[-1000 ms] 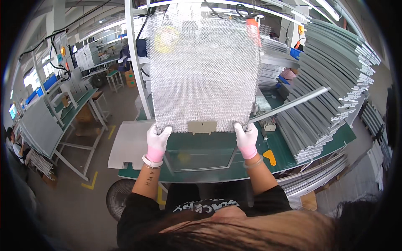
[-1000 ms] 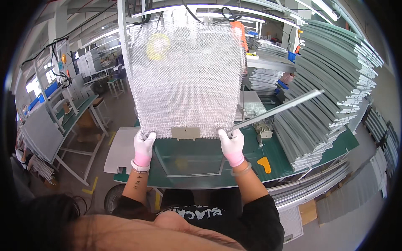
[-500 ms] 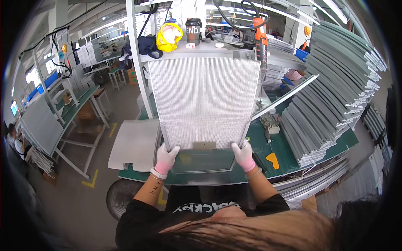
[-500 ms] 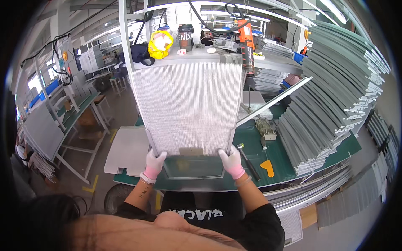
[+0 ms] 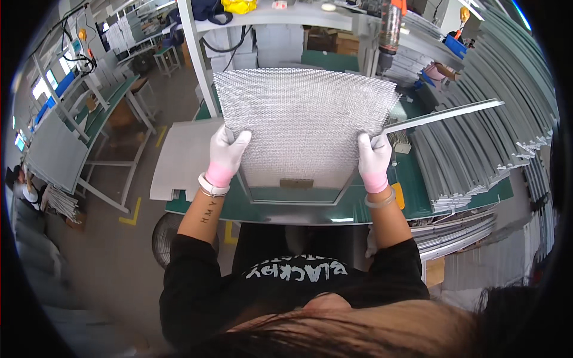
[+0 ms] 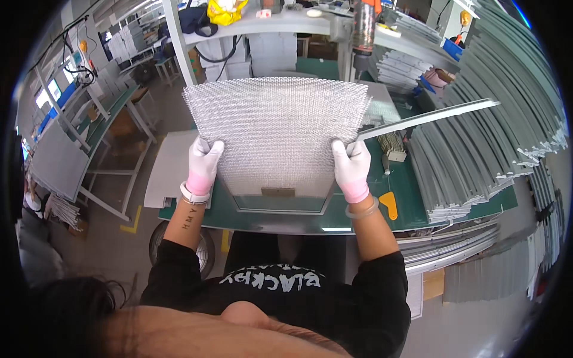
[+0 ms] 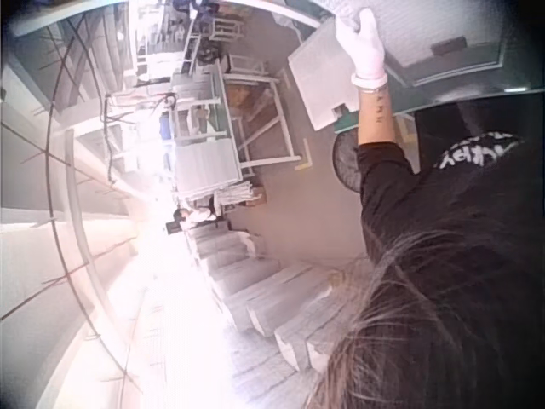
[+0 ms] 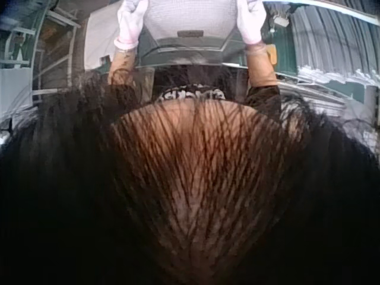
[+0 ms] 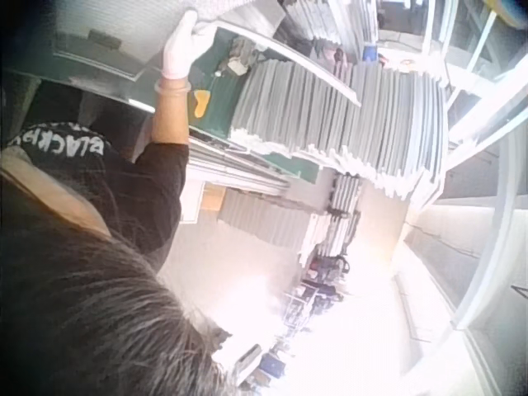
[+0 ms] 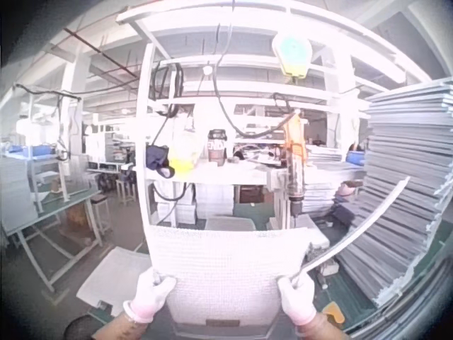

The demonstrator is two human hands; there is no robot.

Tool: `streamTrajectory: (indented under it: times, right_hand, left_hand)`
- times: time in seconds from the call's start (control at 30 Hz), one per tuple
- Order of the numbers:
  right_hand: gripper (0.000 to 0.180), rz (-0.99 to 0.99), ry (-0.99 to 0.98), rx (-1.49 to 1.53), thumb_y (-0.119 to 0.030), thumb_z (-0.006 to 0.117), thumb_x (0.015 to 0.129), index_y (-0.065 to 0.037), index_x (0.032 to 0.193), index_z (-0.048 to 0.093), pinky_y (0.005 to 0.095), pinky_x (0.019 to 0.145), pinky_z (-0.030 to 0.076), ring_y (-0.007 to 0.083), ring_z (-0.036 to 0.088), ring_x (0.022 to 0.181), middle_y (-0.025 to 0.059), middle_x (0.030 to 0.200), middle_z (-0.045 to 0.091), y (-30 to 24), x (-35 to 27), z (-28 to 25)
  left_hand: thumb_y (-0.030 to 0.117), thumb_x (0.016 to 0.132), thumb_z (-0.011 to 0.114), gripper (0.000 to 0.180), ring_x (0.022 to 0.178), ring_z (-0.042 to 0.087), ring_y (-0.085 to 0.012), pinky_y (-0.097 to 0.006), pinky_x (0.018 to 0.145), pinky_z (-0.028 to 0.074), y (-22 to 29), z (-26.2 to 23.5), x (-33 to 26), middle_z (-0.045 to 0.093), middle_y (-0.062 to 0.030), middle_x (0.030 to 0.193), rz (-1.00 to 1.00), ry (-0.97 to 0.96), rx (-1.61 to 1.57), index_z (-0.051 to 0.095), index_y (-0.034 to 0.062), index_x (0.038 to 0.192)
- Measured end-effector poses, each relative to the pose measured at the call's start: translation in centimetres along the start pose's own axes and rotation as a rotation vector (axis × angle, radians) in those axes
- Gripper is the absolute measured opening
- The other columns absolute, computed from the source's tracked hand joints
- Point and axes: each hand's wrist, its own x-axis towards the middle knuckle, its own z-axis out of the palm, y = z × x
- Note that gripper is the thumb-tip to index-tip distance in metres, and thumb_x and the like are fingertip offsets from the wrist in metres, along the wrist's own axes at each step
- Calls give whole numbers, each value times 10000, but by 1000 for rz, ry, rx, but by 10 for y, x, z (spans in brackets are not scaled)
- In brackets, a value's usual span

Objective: Assembling metal frames onto mesh filter panels and securing them with an electric screwdriver.

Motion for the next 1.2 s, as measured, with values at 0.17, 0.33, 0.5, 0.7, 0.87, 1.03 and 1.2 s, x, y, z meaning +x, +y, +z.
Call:
streamTrajectory:
  times: [0.17, 0.33, 0.5, 0.7, 0.87, 1.03, 1.2]
  right_hand:
    - [285, -40, 18, 63, -81, 662, 905, -63, 719, 446, 225, 568, 357, 42, 373, 638, -43, 685, 443, 11, -17, -5]
    - [235, 21, -148, 134, -21, 564, 909, 41, 1135, 585, 260, 865, 454, 101, 570, 947, 55, 1068, 638, 15, -42, -5]
    - [194, 62, -115, 16, -49, 571, 890, 33, 1063, 606, 265, 819, 465, 108, 576, 907, 66, 979, 645, 45, -72, -7]
    - [231, 84, -397, 82, -24, 556, 877, 20, 1100, 600, 270, 835, 468, 102, 573, 927, 25, 1025, 625, 24, -34, -32]
    - [175, 126, -275, 305, -12, 533, 901, 7, 1063, 595, 217, 751, 443, 57, 534, 818, 18, 952, 618, -31, 3, -7]
    - [95, 61, -99, 259, -13, 530, 912, 1, 985, 589, 219, 728, 438, 57, 519, 771, 30, 875, 624, -11, -8, -10]
    - [99, -256, -216, 405, -82, 599, 927, -41, 907, 511, 308, 542, 490, 194, 584, 597, 113, 723, 615, -25, -26, -16]
  left_hand:
    - [2, 910, 604, 326, 1015, 589, -115, -273, 912, 458, 2, 3, -15, 643, -57, 1149, 126, 21, 15, 549, -37, 1229]
    - [15, 893, 607, 309, 991, 593, -110, -271, 884, 464, -25, -14, -51, 649, -46, 1113, 1, 15, 93, 575, -34, 1196]
    - [66, 866, 654, 319, 960, 604, -110, -274, 858, 476, -54, -20, -82, 661, -36, 1079, -58, 27, 180, 599, -35, 1163]
    - [84, 837, 714, 425, 1012, 590, -116, -270, 866, 472, -6, -32, -39, 633, -44, 1167, -156, -194, 70, 565, -22, 1221]
    - [9, 826, 633, 262, 913, 559, -83, -248, 794, 463, 13, -32, -11, 622, -29, 1062, -43, -95, 46, 595, -22, 1084]
    - [18, 834, 586, 176, 830, 574, -136, -286, 768, 469, 20, 7, -27, 639, -63, 938, 172, -3, 97, 612, -28, 1002]
    - [178, 870, 655, 196, 697, 619, -243, -358, 647, 467, 29, -4, -35, 657, -118, 736, 280, -312, 47, 621, 17, 763]
